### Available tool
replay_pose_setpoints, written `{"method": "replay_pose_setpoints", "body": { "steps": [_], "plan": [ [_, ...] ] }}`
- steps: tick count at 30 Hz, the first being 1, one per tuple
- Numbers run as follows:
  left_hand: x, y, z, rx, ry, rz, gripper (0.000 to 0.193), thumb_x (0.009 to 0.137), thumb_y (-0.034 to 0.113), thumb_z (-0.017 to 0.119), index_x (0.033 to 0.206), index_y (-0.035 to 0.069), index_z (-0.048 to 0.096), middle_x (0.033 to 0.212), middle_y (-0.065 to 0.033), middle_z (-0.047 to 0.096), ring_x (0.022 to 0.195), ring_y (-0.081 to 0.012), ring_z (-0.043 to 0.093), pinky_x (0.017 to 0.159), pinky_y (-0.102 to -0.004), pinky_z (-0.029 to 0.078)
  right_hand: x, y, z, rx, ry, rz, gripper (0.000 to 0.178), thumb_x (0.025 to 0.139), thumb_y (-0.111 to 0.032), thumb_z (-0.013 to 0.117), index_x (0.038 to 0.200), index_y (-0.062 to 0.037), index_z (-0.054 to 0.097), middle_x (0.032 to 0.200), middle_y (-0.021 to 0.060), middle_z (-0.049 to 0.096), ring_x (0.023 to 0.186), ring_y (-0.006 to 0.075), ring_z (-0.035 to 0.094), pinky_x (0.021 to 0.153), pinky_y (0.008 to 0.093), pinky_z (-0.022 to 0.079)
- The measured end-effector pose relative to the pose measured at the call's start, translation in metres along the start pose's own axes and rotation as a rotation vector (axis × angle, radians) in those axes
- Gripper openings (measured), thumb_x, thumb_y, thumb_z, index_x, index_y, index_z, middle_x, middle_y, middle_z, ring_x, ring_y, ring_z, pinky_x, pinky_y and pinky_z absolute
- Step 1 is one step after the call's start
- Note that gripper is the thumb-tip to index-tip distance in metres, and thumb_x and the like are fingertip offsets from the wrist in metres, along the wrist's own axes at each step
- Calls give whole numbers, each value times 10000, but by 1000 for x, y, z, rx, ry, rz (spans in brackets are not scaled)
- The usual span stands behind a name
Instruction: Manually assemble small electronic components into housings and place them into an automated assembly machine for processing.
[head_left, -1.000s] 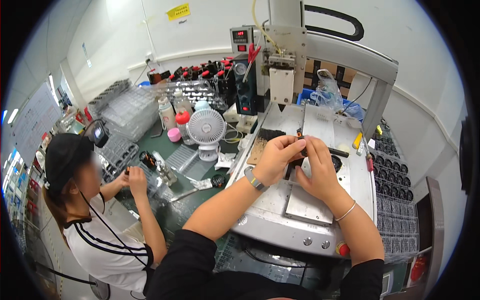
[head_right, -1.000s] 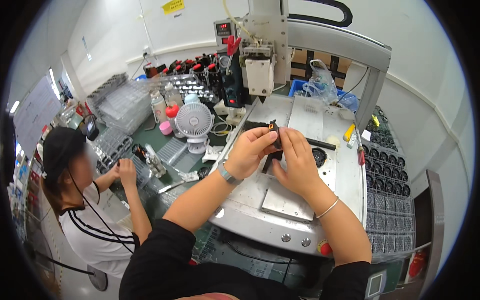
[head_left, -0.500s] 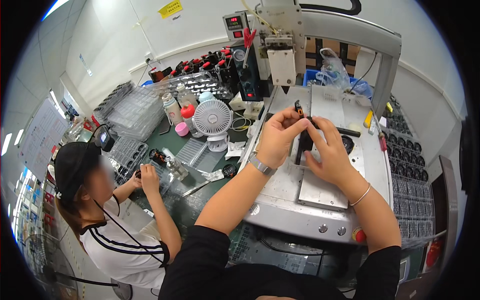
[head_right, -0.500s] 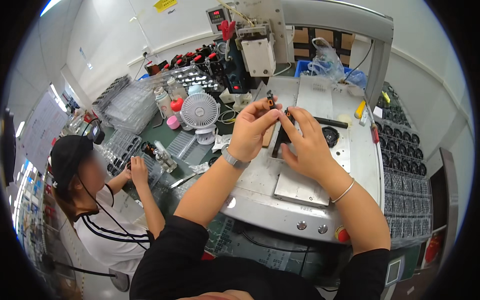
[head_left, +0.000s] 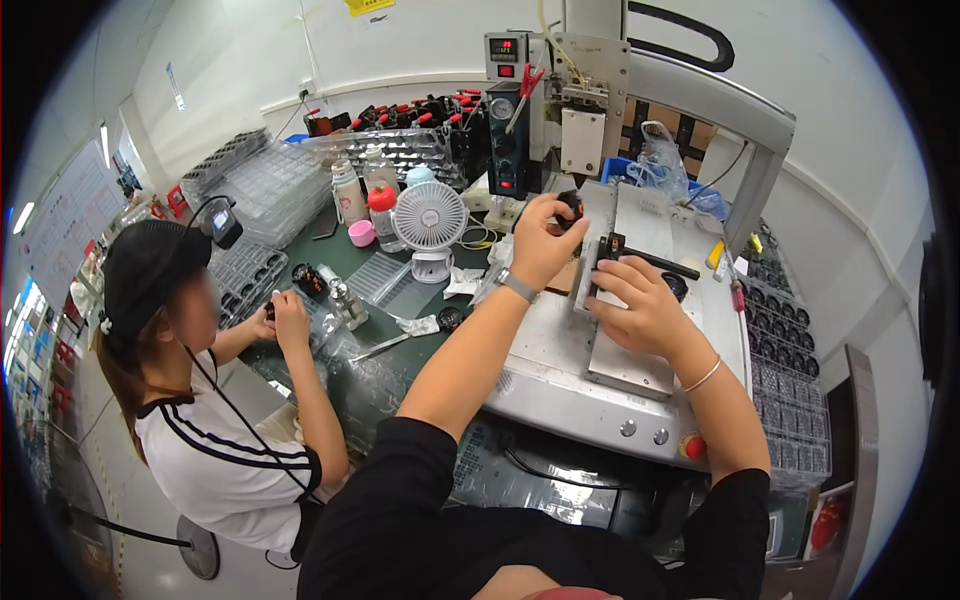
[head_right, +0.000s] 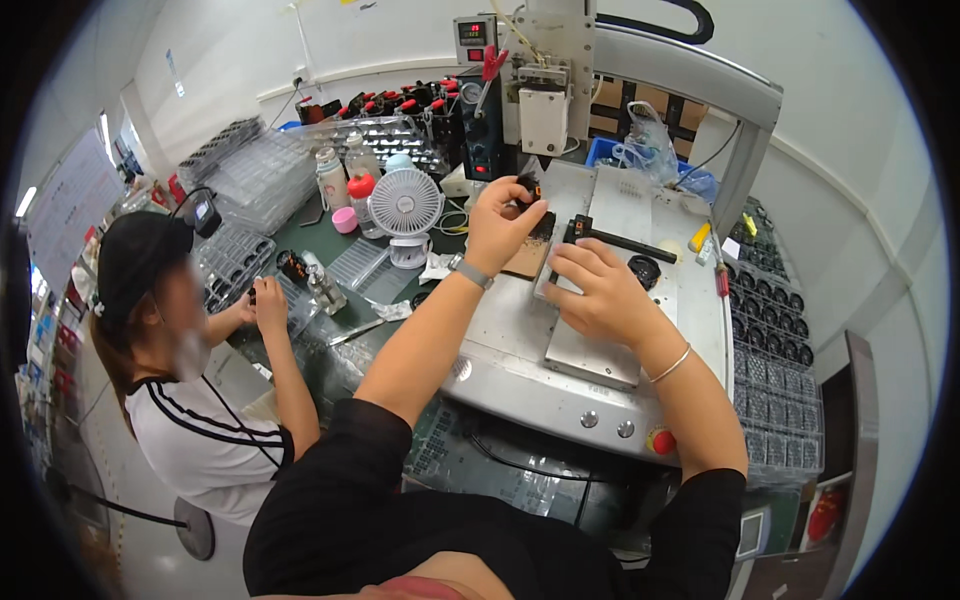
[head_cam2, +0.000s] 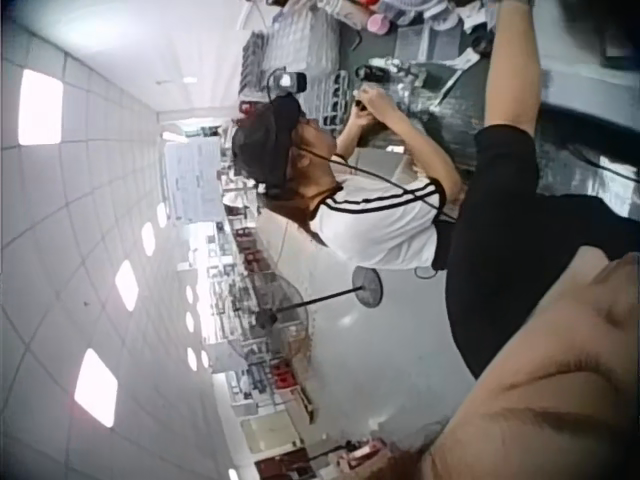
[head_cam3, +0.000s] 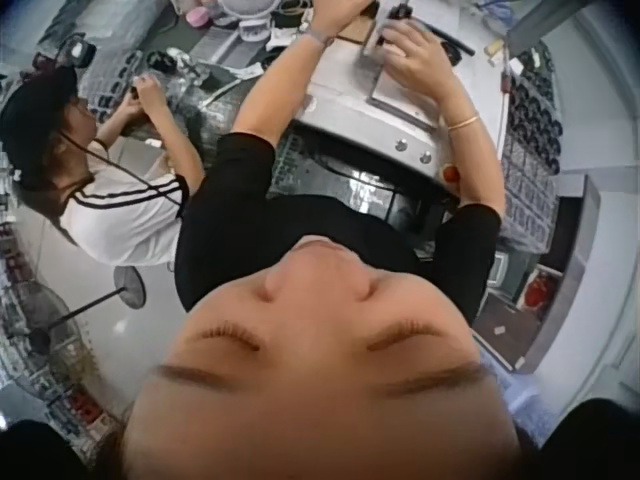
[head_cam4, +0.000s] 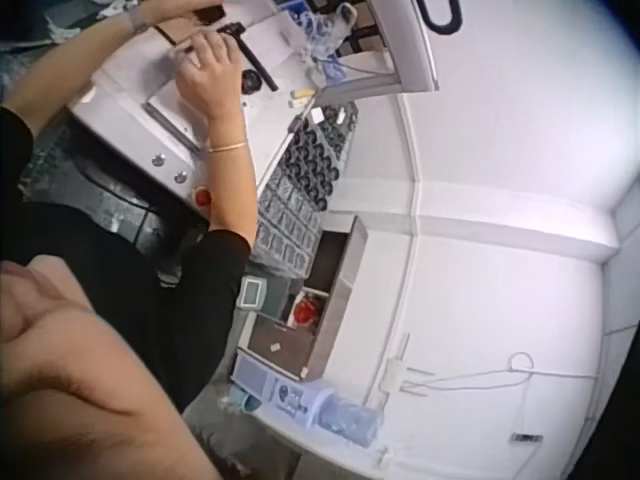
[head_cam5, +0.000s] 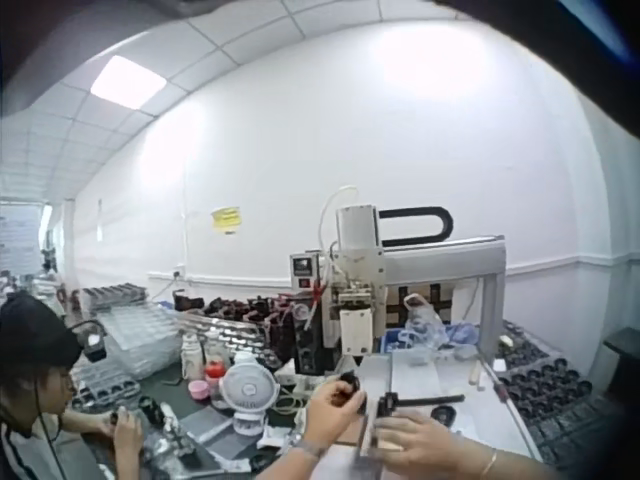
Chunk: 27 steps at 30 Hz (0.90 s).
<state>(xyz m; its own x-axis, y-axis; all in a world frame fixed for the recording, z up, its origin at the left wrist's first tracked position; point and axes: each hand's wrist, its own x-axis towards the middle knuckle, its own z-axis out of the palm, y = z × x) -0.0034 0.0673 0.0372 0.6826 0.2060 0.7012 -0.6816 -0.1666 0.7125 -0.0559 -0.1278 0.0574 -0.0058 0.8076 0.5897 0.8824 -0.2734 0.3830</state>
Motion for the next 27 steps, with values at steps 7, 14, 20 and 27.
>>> {"method": "replay_pose_setpoints", "body": {
  "steps": [7,14,20,27],
  "plan": [
    [-93,78,-112,434,57,120,229,721,120,762,809,-1,588,1041,-128,581,842,-183,620,717,-284,521,-6,-86,-82,158,-446,98,260,667,-199,705,881,-72,630,804,49,593,798,226,563,749,385,445],
    [-210,20,-241,1136,-52,-303,266,701,134,741,864,-6,584,927,-164,591,836,-321,581,746,-388,489,-56,-192,-99,159,-732,494,651,667,-281,735,1226,-17,531,1290,215,475,1212,352,438,991,508,350],
    [-210,53,-230,1404,-492,-563,416,748,292,715,1000,-21,605,1132,-264,533,1031,-413,531,879,-437,451,-83,-212,-55,-43,-570,896,866,673,-288,733,1376,37,346,1444,234,318,1354,395,270,1102,544,177],
    [-159,160,-152,566,367,308,646,797,353,666,1298,6,451,1474,-234,283,1319,-394,357,1071,-451,306,-113,-232,-20,-166,-448,968,870,680,-318,757,1385,-38,331,1498,217,185,1378,458,117,1098,608,71]
  ]
}}
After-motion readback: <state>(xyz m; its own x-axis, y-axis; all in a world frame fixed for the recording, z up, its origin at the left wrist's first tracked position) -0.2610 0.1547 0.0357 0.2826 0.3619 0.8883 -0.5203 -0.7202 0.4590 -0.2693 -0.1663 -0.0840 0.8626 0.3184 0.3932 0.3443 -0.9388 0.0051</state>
